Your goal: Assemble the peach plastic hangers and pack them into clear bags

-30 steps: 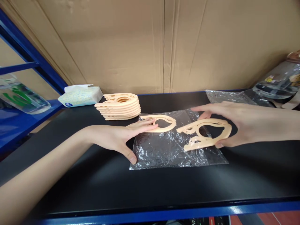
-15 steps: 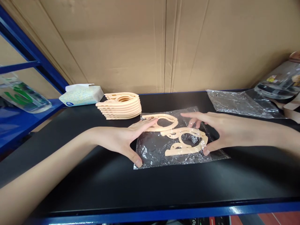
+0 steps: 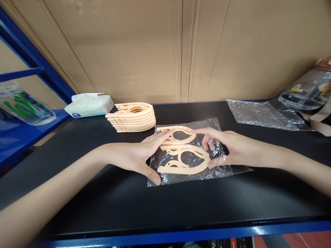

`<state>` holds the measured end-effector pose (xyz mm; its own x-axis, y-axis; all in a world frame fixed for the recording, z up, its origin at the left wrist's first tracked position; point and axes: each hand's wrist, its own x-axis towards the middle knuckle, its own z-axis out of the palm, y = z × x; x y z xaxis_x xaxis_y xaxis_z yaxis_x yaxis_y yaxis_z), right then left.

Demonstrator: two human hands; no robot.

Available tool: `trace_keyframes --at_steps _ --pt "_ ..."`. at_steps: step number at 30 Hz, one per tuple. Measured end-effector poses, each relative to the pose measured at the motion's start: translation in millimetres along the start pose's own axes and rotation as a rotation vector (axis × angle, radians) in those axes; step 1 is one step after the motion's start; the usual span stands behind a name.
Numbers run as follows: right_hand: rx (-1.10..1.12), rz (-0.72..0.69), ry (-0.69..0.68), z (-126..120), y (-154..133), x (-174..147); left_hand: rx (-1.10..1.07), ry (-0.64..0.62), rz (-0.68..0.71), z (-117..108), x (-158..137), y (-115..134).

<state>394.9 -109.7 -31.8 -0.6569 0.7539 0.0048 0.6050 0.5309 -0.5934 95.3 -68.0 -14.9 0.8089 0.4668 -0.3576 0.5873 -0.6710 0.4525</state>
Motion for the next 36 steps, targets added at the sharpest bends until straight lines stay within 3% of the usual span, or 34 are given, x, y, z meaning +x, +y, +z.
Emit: trace_keyframes --at_steps 9,19,26,36 --pt "0.082 -0.062 0.067 8.9 8.3 4.7 -0.03 -0.013 -0.038 -0.7 0.2 1.1" --pt "-0.126 -0.116 0.186 11.8 12.7 3.9 -0.031 -0.023 -0.032 -1.5 0.1 3.1" --pt "-0.268 -0.144 0.171 9.9 15.2 4.9 -0.086 -0.023 -0.034 -1.6 0.3 4.6" --pt "-0.195 -0.117 0.139 8.2 14.8 4.6 -0.106 -0.03 -0.045 -1.4 0.3 5.3"
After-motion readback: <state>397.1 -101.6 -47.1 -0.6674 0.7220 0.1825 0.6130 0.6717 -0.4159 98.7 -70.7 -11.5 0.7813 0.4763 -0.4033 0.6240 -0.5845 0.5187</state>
